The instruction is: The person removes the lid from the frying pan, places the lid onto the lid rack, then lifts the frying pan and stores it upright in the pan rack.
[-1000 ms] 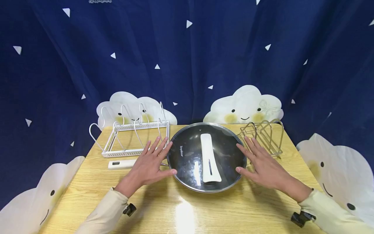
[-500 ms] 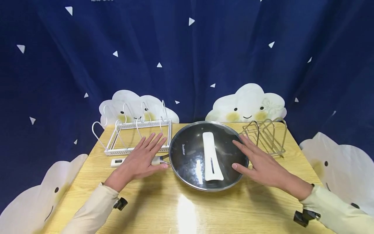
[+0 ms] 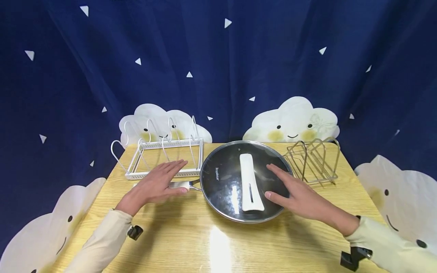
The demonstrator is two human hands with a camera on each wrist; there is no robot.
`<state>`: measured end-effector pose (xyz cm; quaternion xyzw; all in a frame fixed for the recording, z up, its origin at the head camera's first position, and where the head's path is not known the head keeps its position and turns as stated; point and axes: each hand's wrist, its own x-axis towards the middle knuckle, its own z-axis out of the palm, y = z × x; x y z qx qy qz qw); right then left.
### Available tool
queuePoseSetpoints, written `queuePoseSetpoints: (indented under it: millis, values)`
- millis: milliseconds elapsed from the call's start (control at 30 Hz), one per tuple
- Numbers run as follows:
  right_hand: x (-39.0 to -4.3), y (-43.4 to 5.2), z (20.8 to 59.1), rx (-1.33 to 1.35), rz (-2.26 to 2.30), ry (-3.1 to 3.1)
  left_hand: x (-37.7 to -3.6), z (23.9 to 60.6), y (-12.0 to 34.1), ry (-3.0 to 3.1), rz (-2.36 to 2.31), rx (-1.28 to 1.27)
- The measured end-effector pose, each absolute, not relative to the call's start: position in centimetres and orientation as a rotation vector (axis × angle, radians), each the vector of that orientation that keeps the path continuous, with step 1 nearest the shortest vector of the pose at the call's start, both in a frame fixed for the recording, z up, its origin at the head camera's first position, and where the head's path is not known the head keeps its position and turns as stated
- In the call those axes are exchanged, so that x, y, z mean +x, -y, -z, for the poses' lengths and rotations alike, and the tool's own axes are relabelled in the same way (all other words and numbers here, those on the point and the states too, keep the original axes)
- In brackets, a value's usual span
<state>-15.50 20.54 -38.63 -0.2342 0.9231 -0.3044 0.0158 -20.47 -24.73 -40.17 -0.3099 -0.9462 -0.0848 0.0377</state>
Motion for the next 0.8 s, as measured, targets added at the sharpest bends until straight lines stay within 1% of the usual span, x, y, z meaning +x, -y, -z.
queuePoseSetpoints:
  millis: [367, 533, 800]
  values:
    - [-15.8, -19.3, 38.5, -0.601, 1.473, -2.493, -22.0, 41.1, 26.6, 2.987, 0.549, -0.945]
    - [-16.0, -18.9, 38.5, -0.528, 1.619, -2.3, -22.9, 41.4, 27.1, 2.986, 0.733, -1.004]
    - [-16.2, -18.5, 39.1, -0.404, 1.771, -2.049, -23.7, 42.0, 27.7, 2.985, 0.84, -1.031]
